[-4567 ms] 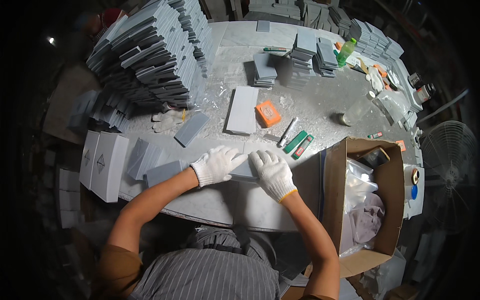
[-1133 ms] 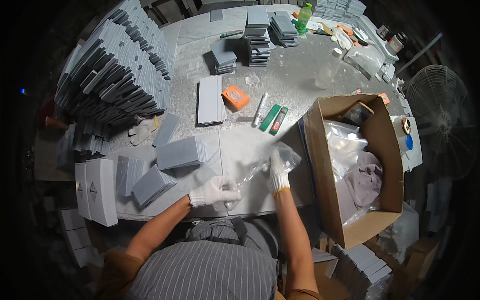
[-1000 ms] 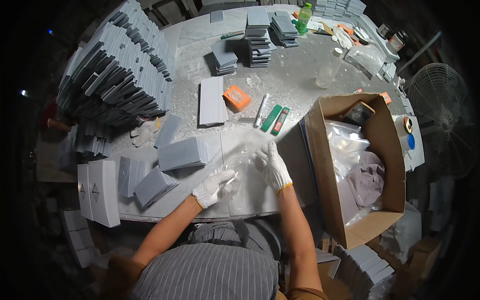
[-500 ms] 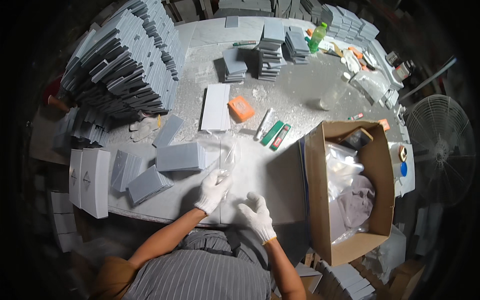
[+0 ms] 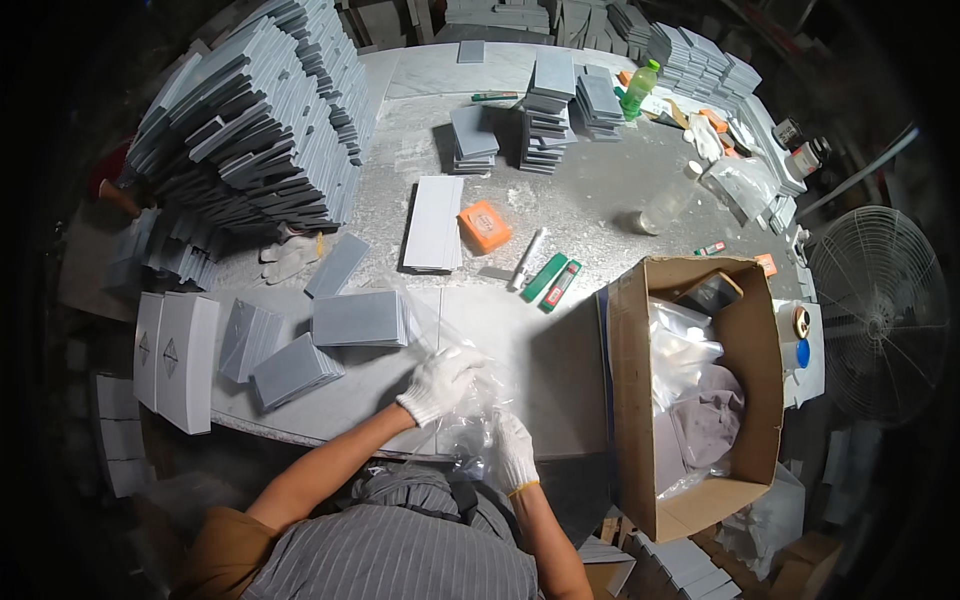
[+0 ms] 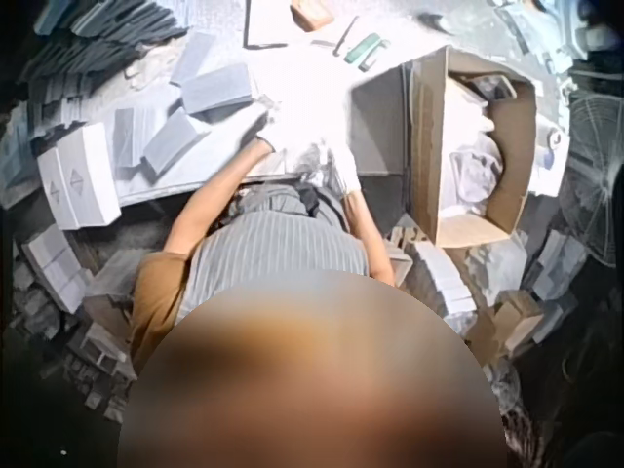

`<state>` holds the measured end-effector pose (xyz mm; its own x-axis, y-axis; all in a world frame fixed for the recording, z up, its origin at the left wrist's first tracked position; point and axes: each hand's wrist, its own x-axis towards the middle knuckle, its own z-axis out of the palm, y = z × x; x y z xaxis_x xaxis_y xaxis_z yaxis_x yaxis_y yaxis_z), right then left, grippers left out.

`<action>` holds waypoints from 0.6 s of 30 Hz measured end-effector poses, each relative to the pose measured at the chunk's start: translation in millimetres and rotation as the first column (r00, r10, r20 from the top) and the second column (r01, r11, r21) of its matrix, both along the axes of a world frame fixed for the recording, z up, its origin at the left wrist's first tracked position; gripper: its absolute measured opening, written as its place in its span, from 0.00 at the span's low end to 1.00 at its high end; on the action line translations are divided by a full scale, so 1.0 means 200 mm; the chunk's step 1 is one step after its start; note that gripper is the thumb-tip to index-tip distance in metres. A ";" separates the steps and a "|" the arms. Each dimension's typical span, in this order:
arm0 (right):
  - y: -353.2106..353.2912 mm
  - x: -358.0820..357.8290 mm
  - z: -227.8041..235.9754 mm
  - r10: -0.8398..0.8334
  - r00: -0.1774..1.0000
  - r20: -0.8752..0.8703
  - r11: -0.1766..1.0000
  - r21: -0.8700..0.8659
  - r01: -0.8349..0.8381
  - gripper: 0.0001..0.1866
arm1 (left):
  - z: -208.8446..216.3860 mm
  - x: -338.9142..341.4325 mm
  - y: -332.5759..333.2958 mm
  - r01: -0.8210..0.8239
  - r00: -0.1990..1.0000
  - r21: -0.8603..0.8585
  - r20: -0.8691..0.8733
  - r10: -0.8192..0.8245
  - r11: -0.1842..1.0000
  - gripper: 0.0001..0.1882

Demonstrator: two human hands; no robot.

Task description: The person repeatedly picks up gray rectangular tiles, places them into clear plastic bags, and stacks the wrapped units on the table. The person also moves stacks of tiles and adjusts plastic bags during the process.

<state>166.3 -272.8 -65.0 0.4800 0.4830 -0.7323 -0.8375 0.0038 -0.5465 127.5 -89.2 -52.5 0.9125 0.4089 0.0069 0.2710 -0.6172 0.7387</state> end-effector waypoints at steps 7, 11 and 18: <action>-0.07 -0.15 0.00 0.053 0.903 -0.425 0.995 0.103 -0.010 0.09 | -0.21 0.15 0.14 0.304 0.952 0.623 -0.160 -0.263 0.721 0.21; -0.34 -0.23 -0.23 0.216 0.927 -0.307 0.975 0.117 -0.188 0.13 | -0.16 0.21 0.10 0.434 0.869 0.507 -0.455 -0.196 0.745 0.34; -0.71 -0.18 -0.07 0.591 0.700 0.401 0.638 -0.763 -0.101 0.15 | -0.10 0.19 0.08 0.526 0.774 0.457 -0.607 -0.181 0.717 0.37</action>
